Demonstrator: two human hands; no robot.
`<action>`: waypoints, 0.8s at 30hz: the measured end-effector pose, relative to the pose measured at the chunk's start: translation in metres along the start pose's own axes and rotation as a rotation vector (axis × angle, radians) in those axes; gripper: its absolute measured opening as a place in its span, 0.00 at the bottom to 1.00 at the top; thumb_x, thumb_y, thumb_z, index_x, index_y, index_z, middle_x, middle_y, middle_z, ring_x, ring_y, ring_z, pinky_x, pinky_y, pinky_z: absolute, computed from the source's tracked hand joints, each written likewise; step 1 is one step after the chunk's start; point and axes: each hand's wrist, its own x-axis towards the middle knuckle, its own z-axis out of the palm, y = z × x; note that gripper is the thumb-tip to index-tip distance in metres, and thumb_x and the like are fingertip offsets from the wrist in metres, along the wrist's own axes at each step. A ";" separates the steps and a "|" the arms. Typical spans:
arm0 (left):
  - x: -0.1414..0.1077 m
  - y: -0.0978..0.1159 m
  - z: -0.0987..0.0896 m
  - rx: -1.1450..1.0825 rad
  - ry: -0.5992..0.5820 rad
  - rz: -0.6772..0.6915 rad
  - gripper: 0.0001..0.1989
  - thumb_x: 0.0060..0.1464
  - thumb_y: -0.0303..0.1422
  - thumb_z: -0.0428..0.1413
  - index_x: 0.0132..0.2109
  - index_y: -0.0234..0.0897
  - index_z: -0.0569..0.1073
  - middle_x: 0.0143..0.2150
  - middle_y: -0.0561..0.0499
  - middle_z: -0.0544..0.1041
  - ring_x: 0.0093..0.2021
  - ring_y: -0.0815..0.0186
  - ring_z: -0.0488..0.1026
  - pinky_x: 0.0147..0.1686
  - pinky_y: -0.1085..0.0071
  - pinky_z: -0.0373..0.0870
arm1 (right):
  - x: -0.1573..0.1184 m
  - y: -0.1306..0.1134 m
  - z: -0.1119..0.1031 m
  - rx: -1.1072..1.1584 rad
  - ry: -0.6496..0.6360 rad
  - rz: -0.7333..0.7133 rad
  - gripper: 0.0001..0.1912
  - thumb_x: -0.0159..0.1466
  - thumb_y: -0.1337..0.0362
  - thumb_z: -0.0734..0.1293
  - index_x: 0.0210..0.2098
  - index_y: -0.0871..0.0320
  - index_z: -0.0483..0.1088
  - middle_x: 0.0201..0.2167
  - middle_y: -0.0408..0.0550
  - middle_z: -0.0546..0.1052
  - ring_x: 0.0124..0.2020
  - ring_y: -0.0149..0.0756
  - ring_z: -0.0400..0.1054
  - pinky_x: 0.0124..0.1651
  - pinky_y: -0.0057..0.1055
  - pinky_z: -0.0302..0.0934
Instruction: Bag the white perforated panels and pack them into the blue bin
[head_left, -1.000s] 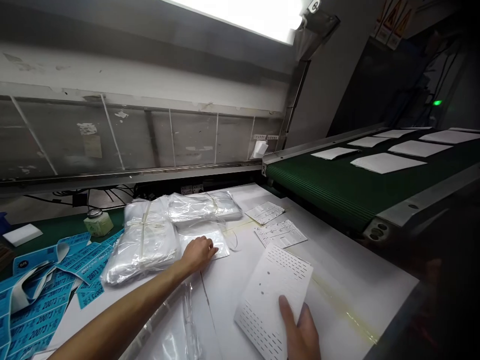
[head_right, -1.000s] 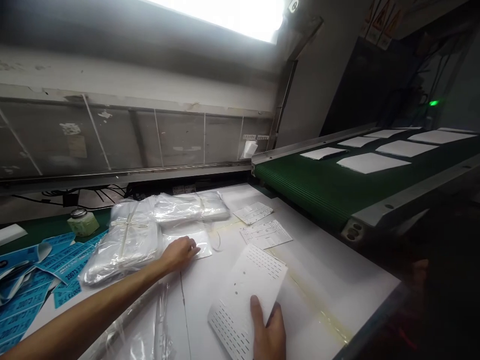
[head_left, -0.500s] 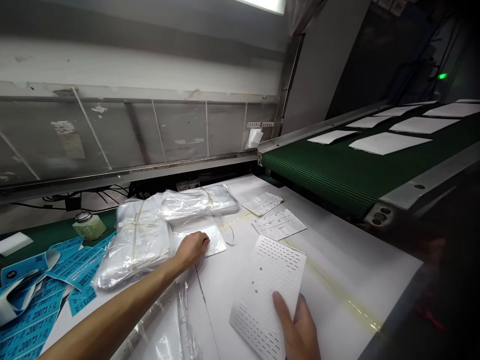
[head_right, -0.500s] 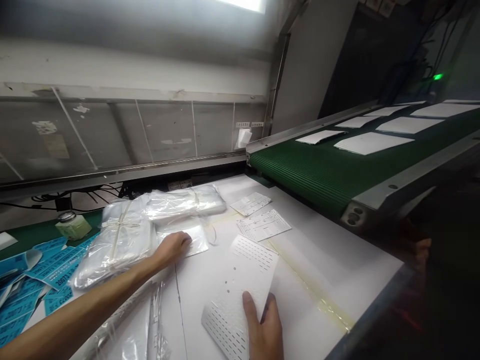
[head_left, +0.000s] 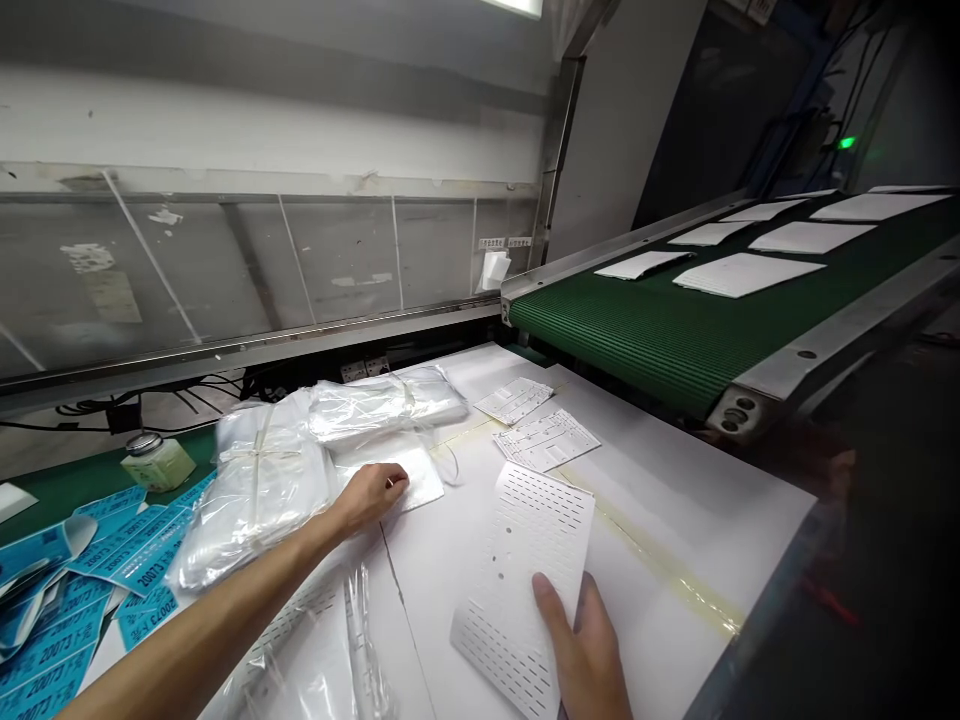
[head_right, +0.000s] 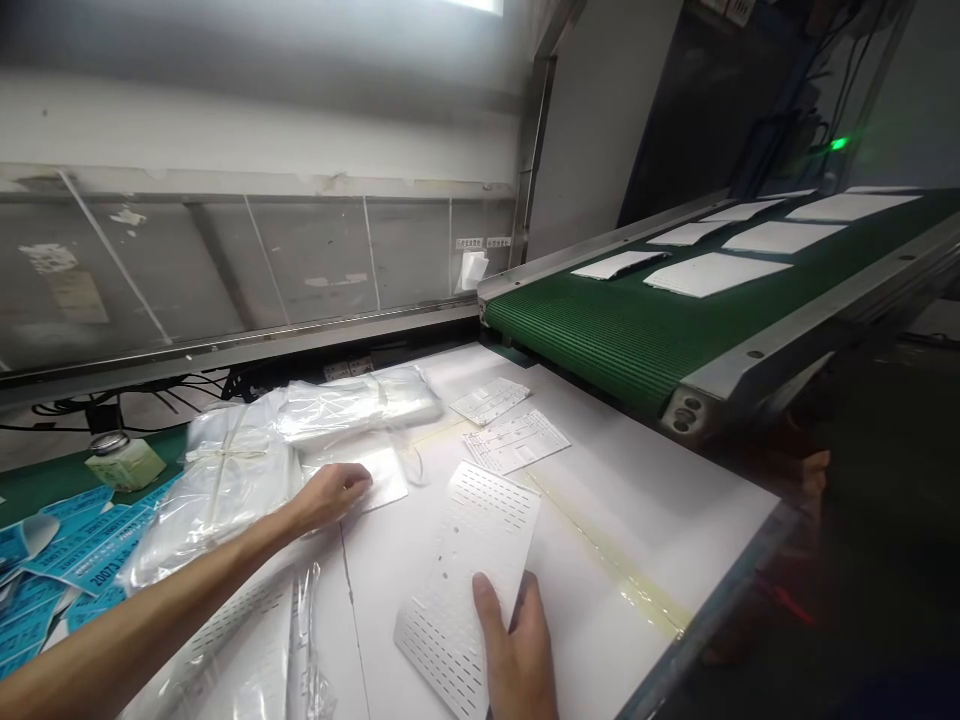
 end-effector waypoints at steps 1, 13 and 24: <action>0.000 0.000 0.000 -0.026 0.023 -0.029 0.12 0.54 0.36 0.46 0.34 0.39 0.74 0.35 0.49 0.77 0.34 0.62 0.71 0.32 0.69 0.62 | 0.000 0.000 0.000 -0.003 0.000 -0.001 0.27 0.53 0.44 0.66 0.44 0.55 0.66 0.42 0.50 0.77 0.45 0.49 0.70 0.46 0.42 0.66; 0.001 0.000 -0.012 -0.473 -0.048 -0.251 0.18 0.46 0.46 0.57 0.27 0.35 0.66 0.23 0.54 0.69 0.23 0.70 0.66 0.27 0.71 0.67 | -0.001 -0.002 0.001 -0.012 0.011 0.001 0.27 0.54 0.44 0.66 0.45 0.56 0.65 0.42 0.51 0.77 0.46 0.50 0.70 0.46 0.43 0.66; 0.001 -0.004 -0.016 -0.471 -0.120 -0.241 0.12 0.50 0.40 0.54 0.32 0.34 0.69 0.32 0.49 0.75 0.29 0.67 0.72 0.29 0.70 0.70 | -0.012 -0.026 0.002 0.250 -0.171 0.189 0.34 0.53 0.48 0.68 0.56 0.51 0.58 0.41 0.52 0.77 0.42 0.53 0.72 0.41 0.49 0.66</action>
